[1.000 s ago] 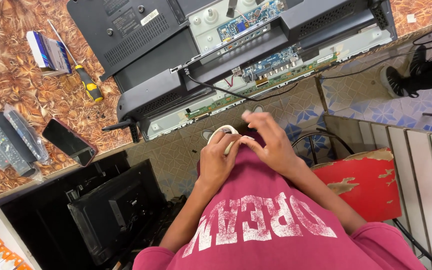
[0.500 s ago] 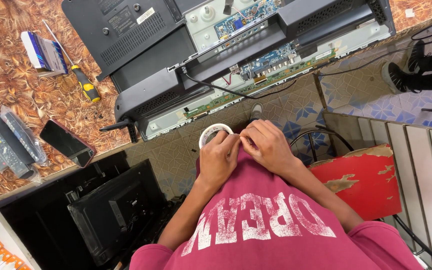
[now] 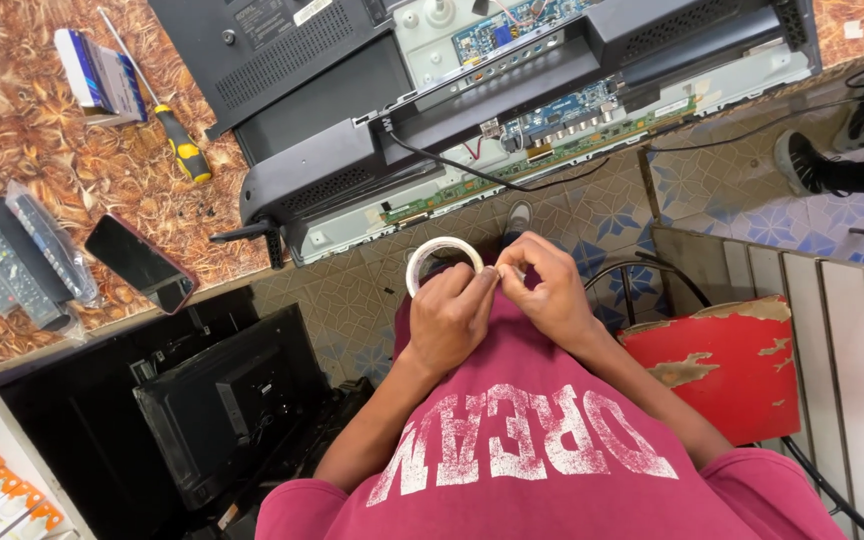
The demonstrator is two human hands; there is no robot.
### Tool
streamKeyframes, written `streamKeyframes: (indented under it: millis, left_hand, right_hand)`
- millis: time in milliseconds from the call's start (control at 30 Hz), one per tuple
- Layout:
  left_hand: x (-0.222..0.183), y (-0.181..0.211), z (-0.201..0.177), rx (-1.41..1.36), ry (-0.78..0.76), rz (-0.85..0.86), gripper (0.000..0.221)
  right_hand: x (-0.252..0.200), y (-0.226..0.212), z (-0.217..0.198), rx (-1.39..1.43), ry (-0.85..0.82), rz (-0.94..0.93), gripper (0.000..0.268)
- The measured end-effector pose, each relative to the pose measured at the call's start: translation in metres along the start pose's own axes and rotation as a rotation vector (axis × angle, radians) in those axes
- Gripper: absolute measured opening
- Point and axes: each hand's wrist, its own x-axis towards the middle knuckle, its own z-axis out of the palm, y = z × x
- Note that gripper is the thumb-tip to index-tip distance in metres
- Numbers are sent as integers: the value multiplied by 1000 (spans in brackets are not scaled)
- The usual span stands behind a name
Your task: Applying small strips of masking tape to secure internal ribbon cables and components during a television repair.
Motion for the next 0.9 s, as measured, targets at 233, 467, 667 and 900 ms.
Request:
streamKeyframes:
  millis: [233, 467, 667, 900]
  left_hand:
    - [-6, -4, -9, -92, 98, -42, 7]
    - [-37, -70, -30, 48, 381, -263, 22]
    - [-90, -144, -59, 306, 690, -240, 49]
    - [-54, -142, -131, 593, 866, -398, 35]
  right_hand:
    - [-4, 34, 5, 253, 74, 225, 9]
    - [-7, 50, 6, 390, 236, 283, 11]
    - [-7, 50, 10, 398, 279, 264, 19]
    - [-12, 63, 16, 396, 199, 256, 30]
